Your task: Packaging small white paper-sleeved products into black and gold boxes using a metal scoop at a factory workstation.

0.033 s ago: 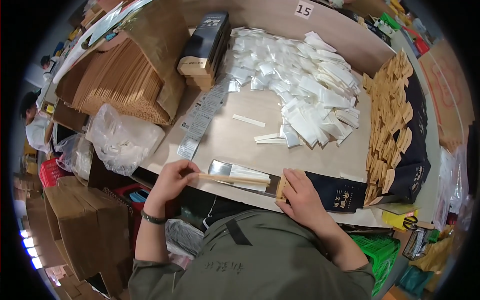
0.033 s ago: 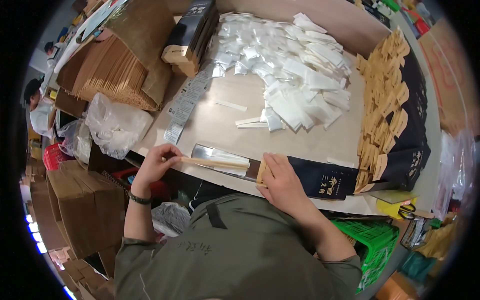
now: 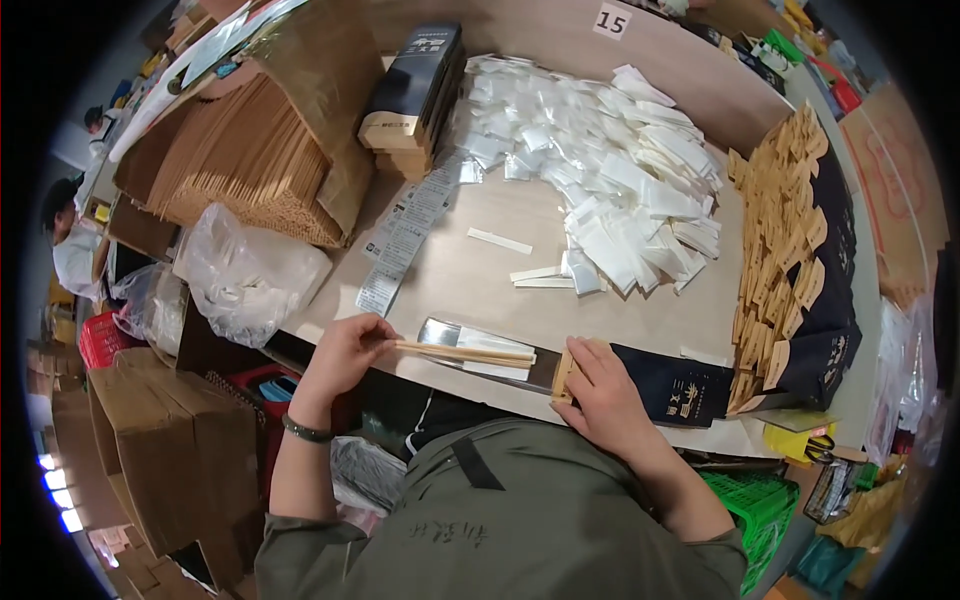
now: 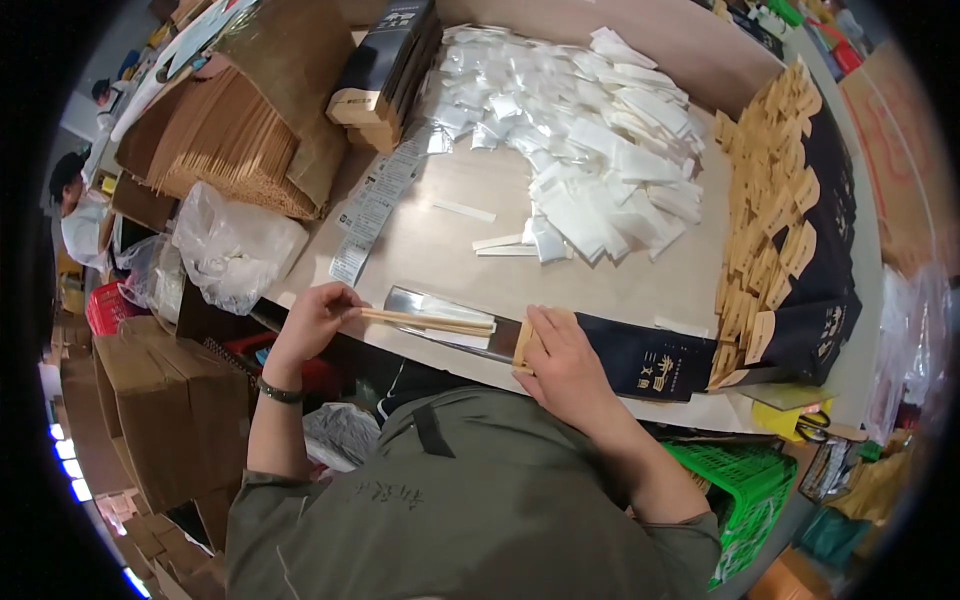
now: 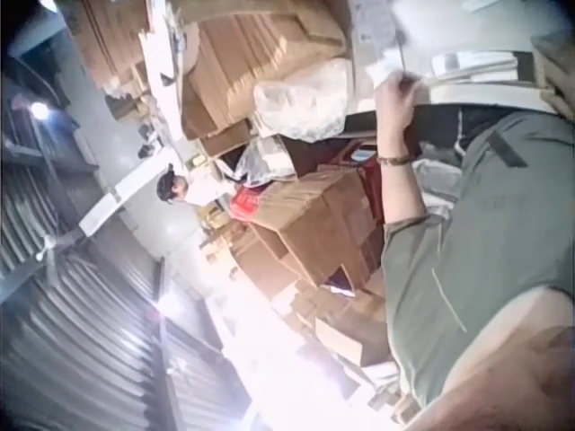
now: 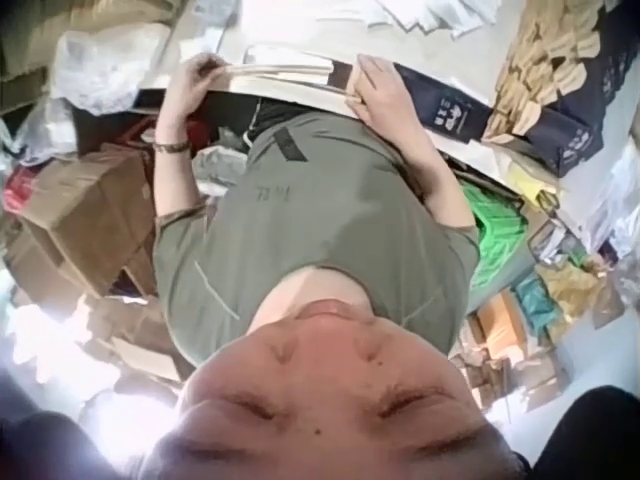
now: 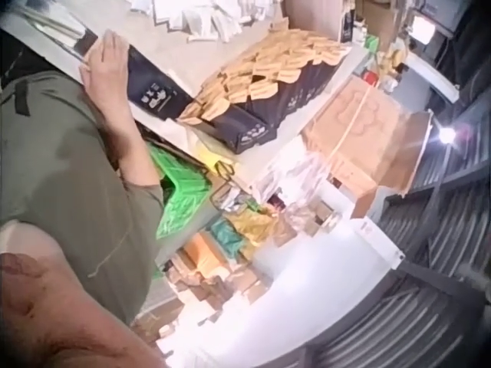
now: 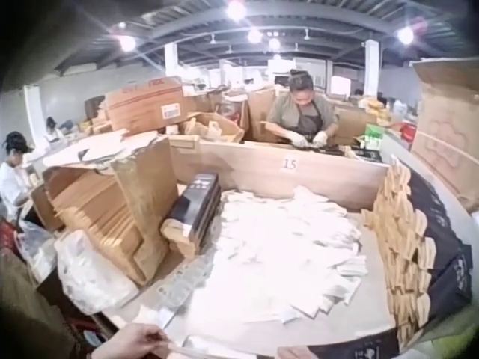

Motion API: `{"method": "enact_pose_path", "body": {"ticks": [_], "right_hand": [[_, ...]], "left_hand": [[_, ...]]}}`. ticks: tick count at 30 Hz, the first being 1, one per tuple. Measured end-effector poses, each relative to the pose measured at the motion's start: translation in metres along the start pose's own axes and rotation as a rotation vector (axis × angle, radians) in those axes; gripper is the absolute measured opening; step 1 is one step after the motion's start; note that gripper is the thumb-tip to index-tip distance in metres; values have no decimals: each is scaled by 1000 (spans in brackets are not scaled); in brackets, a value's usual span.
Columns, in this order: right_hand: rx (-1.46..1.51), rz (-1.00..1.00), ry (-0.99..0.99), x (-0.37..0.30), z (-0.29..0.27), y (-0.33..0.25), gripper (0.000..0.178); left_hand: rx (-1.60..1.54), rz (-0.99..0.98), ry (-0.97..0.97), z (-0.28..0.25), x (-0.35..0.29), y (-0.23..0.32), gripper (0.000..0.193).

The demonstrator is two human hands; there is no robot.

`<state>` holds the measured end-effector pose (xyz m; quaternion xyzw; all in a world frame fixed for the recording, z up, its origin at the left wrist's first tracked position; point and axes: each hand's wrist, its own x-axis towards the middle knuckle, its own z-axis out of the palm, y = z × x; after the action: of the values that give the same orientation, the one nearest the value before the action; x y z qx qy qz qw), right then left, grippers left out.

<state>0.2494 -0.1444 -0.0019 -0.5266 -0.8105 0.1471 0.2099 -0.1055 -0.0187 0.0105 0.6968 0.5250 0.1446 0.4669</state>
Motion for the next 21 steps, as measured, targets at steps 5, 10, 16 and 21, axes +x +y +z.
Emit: {"method": "enact_pose_path", "body": {"ticks": [5,10,16,21], "right_hand": [[81,-5,16,8,19,-9,35],[-39,106,27,11,14,-13,44],[35,88,98,10,22,-10,39],[99,-46,161,13,-5,-27,30]], "left_hand": [[16,346,-19,90,22,38,12],[164,254,363,115,21,51,15],[-46,388,-87,143,7,89,52],[656,765,177,93,17,89,62]]}}
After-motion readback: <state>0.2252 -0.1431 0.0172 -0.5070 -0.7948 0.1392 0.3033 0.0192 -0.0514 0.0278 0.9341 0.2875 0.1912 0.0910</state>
